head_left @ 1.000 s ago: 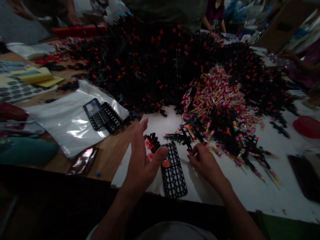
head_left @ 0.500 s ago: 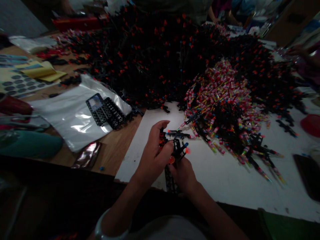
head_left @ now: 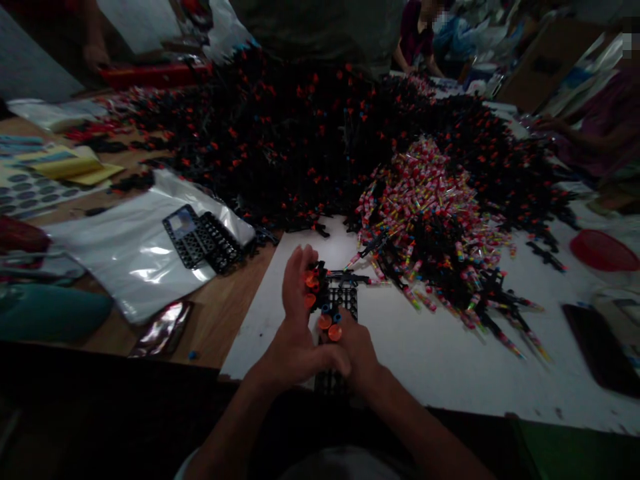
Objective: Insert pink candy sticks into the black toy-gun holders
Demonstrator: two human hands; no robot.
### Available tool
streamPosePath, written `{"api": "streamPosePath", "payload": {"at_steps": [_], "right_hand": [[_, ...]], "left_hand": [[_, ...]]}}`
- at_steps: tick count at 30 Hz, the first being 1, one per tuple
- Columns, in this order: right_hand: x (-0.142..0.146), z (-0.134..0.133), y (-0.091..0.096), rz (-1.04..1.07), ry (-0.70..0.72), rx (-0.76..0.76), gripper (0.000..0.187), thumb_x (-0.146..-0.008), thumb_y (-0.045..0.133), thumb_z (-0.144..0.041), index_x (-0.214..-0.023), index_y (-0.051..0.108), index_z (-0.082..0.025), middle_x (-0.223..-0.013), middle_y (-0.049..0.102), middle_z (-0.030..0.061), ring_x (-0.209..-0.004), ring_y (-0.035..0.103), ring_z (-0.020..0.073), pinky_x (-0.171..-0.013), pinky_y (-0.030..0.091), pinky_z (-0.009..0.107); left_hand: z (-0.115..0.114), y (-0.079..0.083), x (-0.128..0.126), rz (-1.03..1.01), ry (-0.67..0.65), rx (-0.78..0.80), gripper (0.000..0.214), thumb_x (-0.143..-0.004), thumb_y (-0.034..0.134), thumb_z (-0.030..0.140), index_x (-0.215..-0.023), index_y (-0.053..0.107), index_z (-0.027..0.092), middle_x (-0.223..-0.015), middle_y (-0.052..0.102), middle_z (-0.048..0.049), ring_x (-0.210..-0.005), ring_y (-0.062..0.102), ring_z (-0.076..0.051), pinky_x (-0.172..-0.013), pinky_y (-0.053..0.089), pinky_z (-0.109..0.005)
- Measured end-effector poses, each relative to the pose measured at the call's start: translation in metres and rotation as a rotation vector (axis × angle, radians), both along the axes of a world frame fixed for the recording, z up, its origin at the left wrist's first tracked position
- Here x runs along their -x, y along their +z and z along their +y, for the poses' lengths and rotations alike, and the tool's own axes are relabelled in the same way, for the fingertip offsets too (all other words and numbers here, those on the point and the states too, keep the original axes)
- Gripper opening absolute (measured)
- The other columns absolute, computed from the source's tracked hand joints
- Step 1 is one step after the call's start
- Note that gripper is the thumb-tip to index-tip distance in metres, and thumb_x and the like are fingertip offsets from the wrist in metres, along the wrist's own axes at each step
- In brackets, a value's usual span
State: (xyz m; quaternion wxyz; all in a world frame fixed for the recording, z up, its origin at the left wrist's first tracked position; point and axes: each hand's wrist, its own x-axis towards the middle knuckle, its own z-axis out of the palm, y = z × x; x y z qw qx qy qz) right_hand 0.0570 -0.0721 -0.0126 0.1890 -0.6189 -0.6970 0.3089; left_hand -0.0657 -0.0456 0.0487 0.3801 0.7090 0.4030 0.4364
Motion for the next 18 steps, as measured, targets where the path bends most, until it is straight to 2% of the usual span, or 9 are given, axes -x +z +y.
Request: {"api": "streamPosePath", "payload": {"at_steps": [2, 3, 5, 7, 9, 11, 14, 16, 18], "right_hand": [[-0.011, 0.002, 0.000, 0.089, 0.071, -0.046, 0.013, -0.084, 0.051, -0.016, -0.097, 0.054, -0.019, -0.091, 0.062, 0.0048, -0.077, 0.061, 0.0180, -0.063, 0.045, 0.026], [-0.019, 0.003, 0.001, 0.151, 0.115, -0.079, 0.012, -0.084, 0.051, -0.014, -0.094, 0.054, -0.019, -0.090, 0.061, 0.0039, -0.078, 0.060, 0.0170, -0.066, 0.046, 0.025], [-0.038, 0.008, 0.003, 0.258, 0.131, -0.151, 0.011, -0.085, 0.048, -0.013, -0.092, 0.054, -0.019, -0.088, 0.060, 0.0027, -0.081, 0.058, 0.0156, -0.070, 0.046, 0.025], [-0.059, 0.016, 0.006, 0.273, 0.095, -0.221, 0.013, -0.087, 0.047, -0.014, -0.096, 0.055, -0.020, -0.092, 0.059, 0.0033, -0.086, 0.058, 0.0157, -0.074, 0.047, 0.026], [-0.077, 0.029, 0.008, 0.163, 0.057, -0.269, 0.021, -0.086, 0.050, -0.014, -0.105, 0.056, -0.020, -0.101, 0.058, 0.0055, -0.093, 0.057, 0.0174, -0.078, 0.047, 0.028], [-0.088, 0.044, 0.008, -0.071, 0.017, -0.252, 0.028, -0.085, 0.051, -0.012, -0.112, 0.055, -0.021, -0.106, 0.055, 0.0076, -0.096, 0.057, 0.0195, -0.079, 0.047, 0.030], [-0.092, 0.059, 0.008, -0.376, -0.080, -0.176, 0.025, -0.086, 0.045, -0.008, -0.106, 0.057, -0.019, -0.105, 0.053, 0.0095, -0.084, 0.059, 0.0200, -0.070, 0.046, 0.030], [-0.090, 0.063, 0.007, -0.426, -0.105, -0.157, 0.020, -0.087, 0.043, -0.009, -0.099, 0.057, -0.018, -0.104, 0.053, 0.0105, -0.077, 0.059, 0.0194, -0.065, 0.045, 0.030], [-0.088, 0.061, 0.005, -0.357, -0.141, -0.185, 0.012, -0.087, 0.047, -0.013, -0.096, 0.054, -0.017, -0.102, 0.055, 0.0107, -0.080, 0.059, 0.0203, -0.067, 0.045, 0.030]], "left_hand": [[-0.006, -0.017, 0.007, -0.028, 0.054, -0.041, 0.136, -0.044, 0.075, 0.071, -0.143, -0.013, 0.040, -0.156, 0.003, -0.0118, -0.140, 0.019, -0.039, -0.104, 0.035, -0.056], [-0.009, -0.026, 0.010, -0.054, 0.081, -0.035, 0.136, -0.045, 0.075, 0.070, -0.142, -0.016, 0.041, -0.156, 0.002, -0.0122, -0.140, 0.019, -0.038, -0.104, 0.035, -0.056], [-0.014, -0.041, 0.016, -0.041, 0.113, 0.024, 0.129, -0.054, 0.074, 0.065, -0.142, -0.016, 0.039, -0.156, 0.004, -0.0135, -0.140, 0.021, -0.036, -0.105, 0.034, -0.055], [-0.016, -0.054, 0.019, 0.099, 0.114, 0.106, 0.117, -0.064, 0.075, 0.053, -0.144, -0.008, 0.035, -0.154, 0.015, -0.0147, -0.138, 0.027, -0.034, -0.105, 0.034, -0.053], [-0.015, -0.064, 0.019, 0.278, 0.114, 0.144, 0.100, -0.069, 0.074, 0.041, -0.145, 0.010, 0.029, -0.147, 0.031, -0.0147, -0.133, 0.035, -0.034, -0.103, 0.037, -0.052], [-0.011, -0.072, 0.015, 0.371, 0.157, 0.135, 0.078, -0.072, 0.071, 0.034, -0.137, 0.029, 0.022, -0.136, 0.045, -0.0143, -0.126, 0.043, -0.033, -0.099, 0.041, -0.051], [-0.006, -0.080, 0.008, 0.388, 0.255, 0.135, 0.056, -0.074, 0.067, 0.030, -0.123, 0.042, 0.018, -0.121, 0.054, -0.0125, -0.114, 0.052, -0.030, -0.090, 0.047, -0.048], [-0.004, -0.083, 0.005, 0.413, 0.279, 0.126, 0.051, -0.072, 0.068, 0.029, -0.117, 0.046, 0.018, -0.112, 0.058, -0.0105, -0.108, 0.055, -0.030, -0.085, 0.048, -0.047], [-0.002, -0.083, 0.003, 0.455, 0.264, 0.106, 0.044, -0.071, 0.068, 0.028, -0.110, 0.050, 0.019, -0.105, 0.060, -0.0093, -0.103, 0.056, -0.029, -0.082, 0.047, -0.045]]}}
